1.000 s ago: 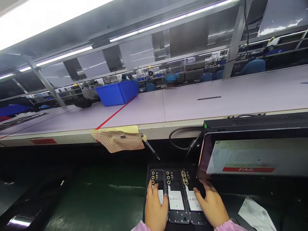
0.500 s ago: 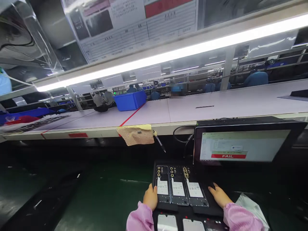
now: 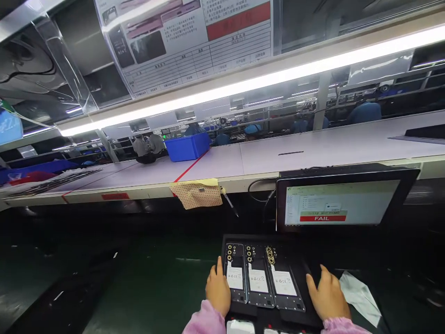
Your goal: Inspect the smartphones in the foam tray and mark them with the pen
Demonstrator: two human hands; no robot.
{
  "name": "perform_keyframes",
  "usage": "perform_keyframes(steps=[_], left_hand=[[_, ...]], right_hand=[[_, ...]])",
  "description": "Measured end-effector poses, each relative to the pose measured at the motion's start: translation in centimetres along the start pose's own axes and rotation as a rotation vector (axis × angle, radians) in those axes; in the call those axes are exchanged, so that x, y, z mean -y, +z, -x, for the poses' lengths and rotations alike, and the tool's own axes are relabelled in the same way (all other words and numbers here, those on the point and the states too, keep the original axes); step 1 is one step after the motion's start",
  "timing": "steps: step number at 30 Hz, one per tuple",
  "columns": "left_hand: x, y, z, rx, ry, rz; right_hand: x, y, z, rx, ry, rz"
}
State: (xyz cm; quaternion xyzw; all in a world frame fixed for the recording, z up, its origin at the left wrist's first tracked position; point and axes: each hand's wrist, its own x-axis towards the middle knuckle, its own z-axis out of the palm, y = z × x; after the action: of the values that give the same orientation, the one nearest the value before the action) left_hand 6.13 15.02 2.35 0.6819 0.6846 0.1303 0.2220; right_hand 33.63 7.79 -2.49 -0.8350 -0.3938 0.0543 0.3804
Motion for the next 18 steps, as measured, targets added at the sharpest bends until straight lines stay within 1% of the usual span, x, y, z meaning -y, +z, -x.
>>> perform_keyframes(steps=[2,4,7,9,11,13,15,18], left_hand=[[-1.2,0.0,-0.7,-0.082,0.118,-0.123],[-2.3,-0.1,-2.0,-0.133,0.196,-0.239],[-3.1,-0.3,-4.3,-0.158,0.182,-0.286],[-3.1,-0.4,-5.7,-0.142,0.189,-0.268],[-3.0,-0.4,-6.7,-0.111,0.208,-0.236],[-2.9,-0.5,-7.6,-0.089,0.22,-0.187],[-3.1,-0.7,-8.5,-0.075,0.22,-0.119],[-3.9,-1.4,-9.6,-0.065,0.189,0.026]], right_hand=[[1.6,-0.2,0.4,0.004,-0.101,0.059],[3.5,0.2,0.9,0.024,-0.192,0.171],[6.0,1.4,1.5,0.051,-0.23,0.418],[6.8,2.2,1.5,0.074,-0.199,0.434],[6.9,2.8,1.1,0.089,-0.151,0.372],[6.5,3.0,0.5,0.099,-0.095,0.313],[5.8,2.9,-0.1,0.112,-0.044,0.252],[5.3,2.5,-0.5,0.12,0.015,0.117]])
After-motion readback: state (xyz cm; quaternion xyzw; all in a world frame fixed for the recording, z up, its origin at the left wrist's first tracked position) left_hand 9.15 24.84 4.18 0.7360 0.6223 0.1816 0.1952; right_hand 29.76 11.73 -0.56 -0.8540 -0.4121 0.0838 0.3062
